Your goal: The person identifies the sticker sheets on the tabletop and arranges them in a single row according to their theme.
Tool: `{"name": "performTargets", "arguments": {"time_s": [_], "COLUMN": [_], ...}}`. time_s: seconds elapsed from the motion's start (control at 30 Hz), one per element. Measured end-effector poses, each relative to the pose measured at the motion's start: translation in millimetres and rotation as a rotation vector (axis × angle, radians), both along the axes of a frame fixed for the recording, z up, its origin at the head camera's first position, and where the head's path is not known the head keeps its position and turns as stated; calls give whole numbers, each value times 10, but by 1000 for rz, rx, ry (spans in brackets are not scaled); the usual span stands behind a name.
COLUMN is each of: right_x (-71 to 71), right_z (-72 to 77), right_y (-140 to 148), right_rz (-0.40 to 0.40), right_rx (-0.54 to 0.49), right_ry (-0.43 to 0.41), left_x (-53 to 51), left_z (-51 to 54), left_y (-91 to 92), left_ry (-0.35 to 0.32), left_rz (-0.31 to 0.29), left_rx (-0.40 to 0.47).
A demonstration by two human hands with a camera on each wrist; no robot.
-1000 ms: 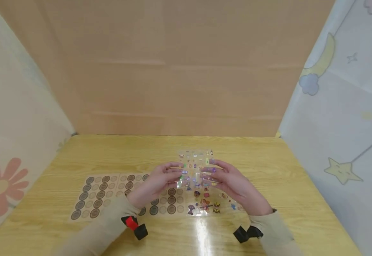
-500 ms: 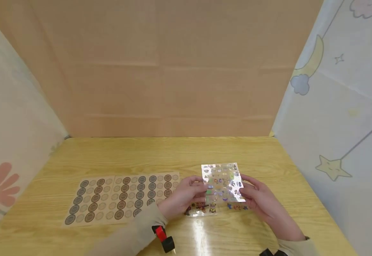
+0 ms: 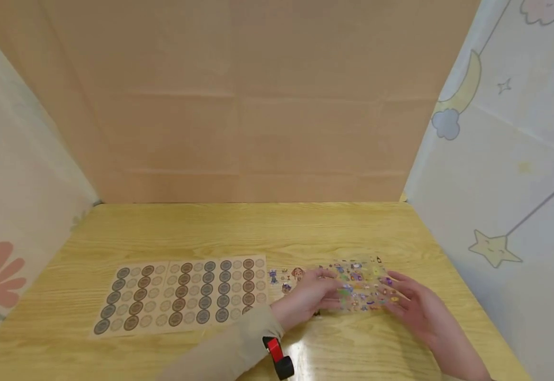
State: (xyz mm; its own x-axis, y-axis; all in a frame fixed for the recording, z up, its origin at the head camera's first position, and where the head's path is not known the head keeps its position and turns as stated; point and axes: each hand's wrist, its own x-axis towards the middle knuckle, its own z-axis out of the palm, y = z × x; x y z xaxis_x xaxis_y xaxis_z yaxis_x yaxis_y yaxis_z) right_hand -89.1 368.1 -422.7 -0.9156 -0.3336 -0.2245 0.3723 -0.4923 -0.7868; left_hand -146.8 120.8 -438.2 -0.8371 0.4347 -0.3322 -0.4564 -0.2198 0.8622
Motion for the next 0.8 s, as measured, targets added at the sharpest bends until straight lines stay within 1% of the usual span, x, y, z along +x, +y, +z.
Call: {"name": "performTargets", "arguments": {"time_s": [0.1,0.17,0.23,0.3,0.4,0.47,0.6,0.7,0.8], "right_x": [13,27,40,49,68,90,139,148,134], "right_z": [-41,-74,-110,-144,-184,-197,-199,-184,-166], "right_y": [109,173,232,290,356,377,370,354,342], "right_rz": [25,15,1,-4,-31,-77,-236,-352,-419], "right_rx": [-131,-167,-184,-199,-199,-171,-48,46,101], "right_ry": [6,15,24,28,11,-8,-87,-178,-240], "left_x": [2,-1,-3,-8,-1,12,40,42,41], "left_z": [16,30,43,46,39,28,-1,-27,-32], "left_y": [71,103,126,157,224,278,369,409,432], "left_ry": [-41,-65,-75,-94,-139,-184,-250,-274,-296], "left_rz": [-65,-97,-135,-156,-150,-122,-65,-43,-42], "left_rx": [61,103,128,146,184,213,275,328,393]}}
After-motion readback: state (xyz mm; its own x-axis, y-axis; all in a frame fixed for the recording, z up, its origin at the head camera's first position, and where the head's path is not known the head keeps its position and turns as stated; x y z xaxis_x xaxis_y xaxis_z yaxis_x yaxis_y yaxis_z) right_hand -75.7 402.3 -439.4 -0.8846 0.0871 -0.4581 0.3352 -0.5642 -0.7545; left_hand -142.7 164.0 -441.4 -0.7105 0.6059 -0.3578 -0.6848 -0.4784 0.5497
